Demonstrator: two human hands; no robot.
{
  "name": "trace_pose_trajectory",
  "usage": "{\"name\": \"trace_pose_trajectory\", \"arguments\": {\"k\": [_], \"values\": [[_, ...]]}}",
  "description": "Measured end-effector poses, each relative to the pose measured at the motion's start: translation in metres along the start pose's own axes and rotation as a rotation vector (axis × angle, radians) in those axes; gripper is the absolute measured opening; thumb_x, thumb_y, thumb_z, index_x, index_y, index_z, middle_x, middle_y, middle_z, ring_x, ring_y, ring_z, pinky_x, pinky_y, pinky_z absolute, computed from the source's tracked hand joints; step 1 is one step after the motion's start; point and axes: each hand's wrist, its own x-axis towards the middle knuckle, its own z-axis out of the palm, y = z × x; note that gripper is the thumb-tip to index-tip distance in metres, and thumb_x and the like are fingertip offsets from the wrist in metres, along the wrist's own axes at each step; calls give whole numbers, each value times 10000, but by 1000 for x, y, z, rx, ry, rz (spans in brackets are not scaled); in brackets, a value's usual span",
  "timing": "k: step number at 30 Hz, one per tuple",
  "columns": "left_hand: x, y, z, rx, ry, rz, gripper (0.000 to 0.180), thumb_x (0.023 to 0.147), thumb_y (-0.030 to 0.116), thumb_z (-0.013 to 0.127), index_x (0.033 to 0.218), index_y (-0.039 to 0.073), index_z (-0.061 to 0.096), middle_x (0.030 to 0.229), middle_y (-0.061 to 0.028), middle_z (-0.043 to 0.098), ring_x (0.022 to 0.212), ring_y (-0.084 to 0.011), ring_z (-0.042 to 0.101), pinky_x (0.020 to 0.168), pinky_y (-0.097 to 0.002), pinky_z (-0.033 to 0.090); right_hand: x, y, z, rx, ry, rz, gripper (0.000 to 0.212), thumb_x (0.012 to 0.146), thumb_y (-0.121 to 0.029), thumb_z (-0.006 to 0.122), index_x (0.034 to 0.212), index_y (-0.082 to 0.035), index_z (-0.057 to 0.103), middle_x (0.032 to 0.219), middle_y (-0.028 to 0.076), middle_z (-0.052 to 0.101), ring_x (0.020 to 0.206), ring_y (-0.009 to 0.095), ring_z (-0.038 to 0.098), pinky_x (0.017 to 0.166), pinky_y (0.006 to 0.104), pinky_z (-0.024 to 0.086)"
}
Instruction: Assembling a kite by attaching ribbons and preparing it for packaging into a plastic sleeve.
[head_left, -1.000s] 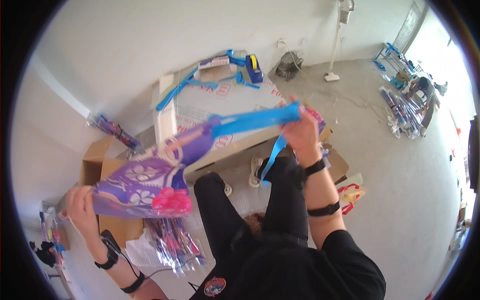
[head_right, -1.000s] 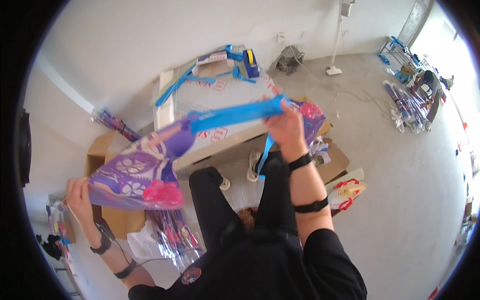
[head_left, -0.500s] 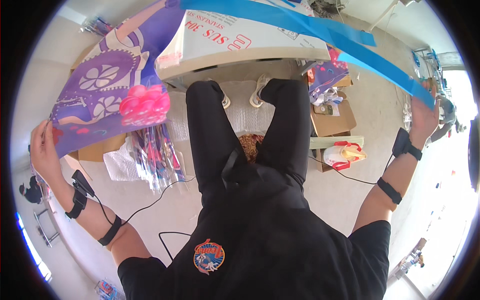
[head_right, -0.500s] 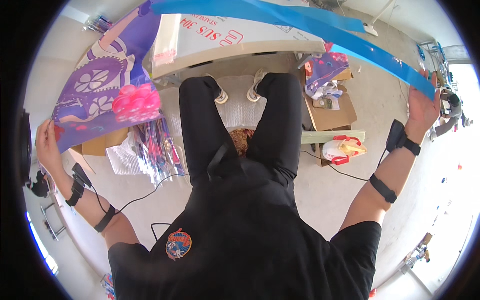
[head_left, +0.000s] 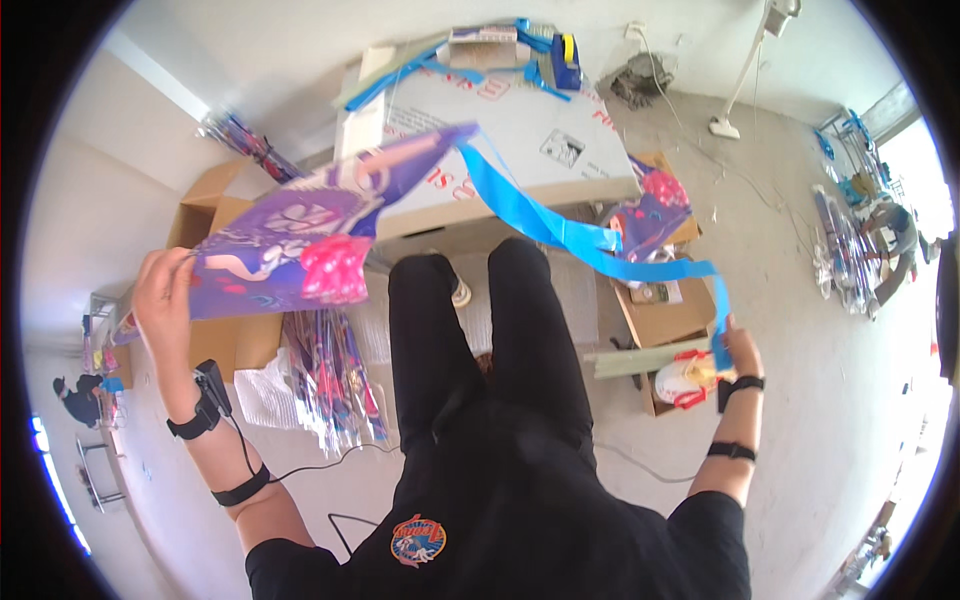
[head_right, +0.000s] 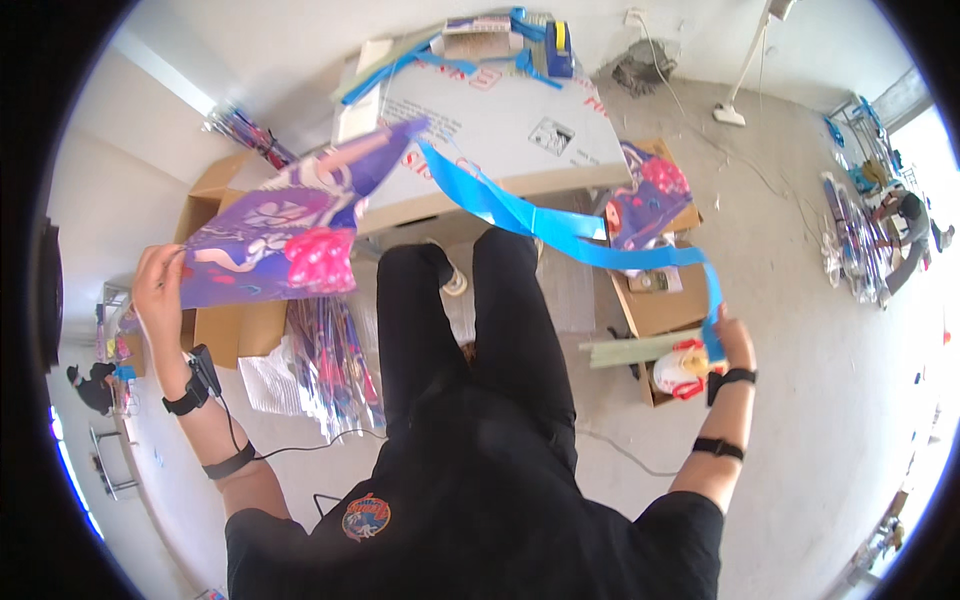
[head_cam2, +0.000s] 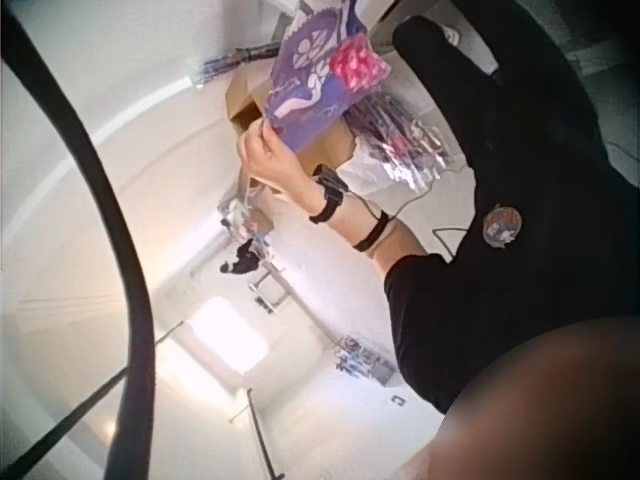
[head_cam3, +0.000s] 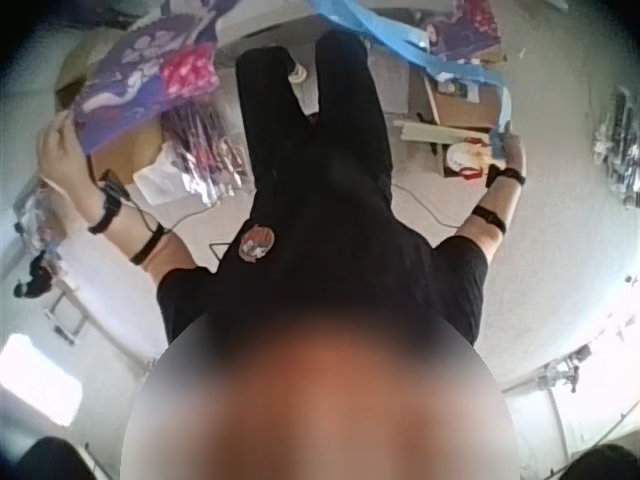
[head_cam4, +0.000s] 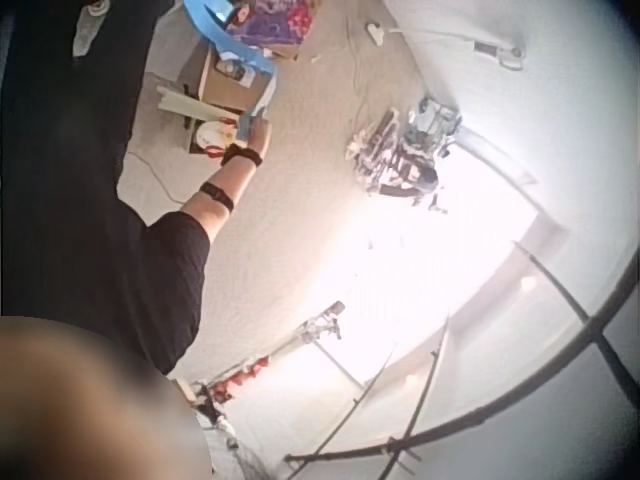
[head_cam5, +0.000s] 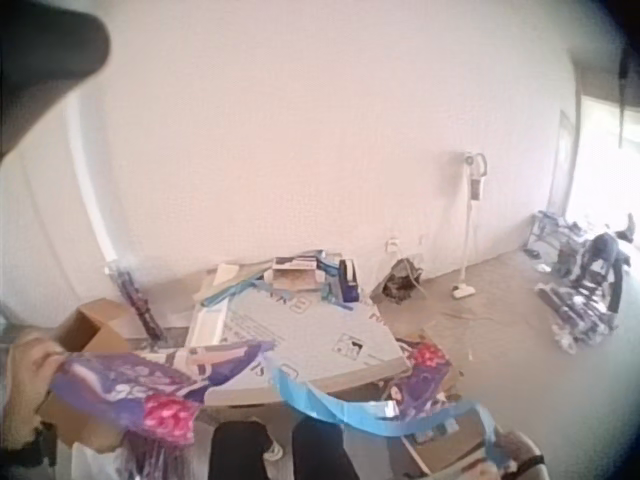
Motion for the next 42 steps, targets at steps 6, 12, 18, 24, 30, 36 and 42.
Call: {"name": "trace_pose_trajectory", "arguments": {"k": [6,12,18,24,30,36,42], "values": [[14,62,-16,1,-21,278,76,804,-47,612,876,-24,605,810,-104,576,691,-210,578,621,-292,461,-25,-56,69,757,364,-99,444,929,-403,555,830,16,661,675,58,623,624,134,605,585,236,506],[15,114,-27,73,22,475,107,748,-67,617,839,-13,603,779,-123,558,701,-263,564,609,-327,453,-165,-238,54,1479,-232,-504,361,960,-300,530,1021,43,623,931,130,664,860,215,649,813,349,527],[18,179,-26,89,5,629,146,705,-67,637,830,-2,597,757,-115,555,703,-289,549,610,-364,442,-208,-330,62,1733,-874,-875,566,982,-373,446,1386,14,363,1345,170,475,1257,281,454,1037,407,375],[17,224,-35,173,55,733,171,664,-69,642,810,7,599,758,-110,561,722,-292,557,628,-380,445,-180,-356,21,2193,-718,-868,532,995,-389,396,1396,-47,327,1430,108,376,1336,267,338,1110,413,265],[11,196,-53,145,139,814,214,629,-73,644,822,7,601,740,-103,535,709,-284,541,610,-367,432,-175,-350,-27,2425,-691,-737,514,954,-356,509,1324,-19,392,1347,172,458,1290,301,404,1095,435,317],[14,166,-47,-24,141,678,184,680,-79,635,844,-3,602,754,-105,531,697,-272,527,600,-346,429,-153,-317,-78,2536,-454,-773,376,892,-195,584,1182,30,504,1194,149,570,1150,309,527,1032,440,389],[23,116,-30,-170,73,545,121,747,-85,619,845,-15,598,761,-98,538,678,-230,530,586,-303,426,-167,-283,-112,2580,-336,-825,334,866,-125,596,1127,59,497,1054,121,583,1029,270,562,972,420,428]]}}
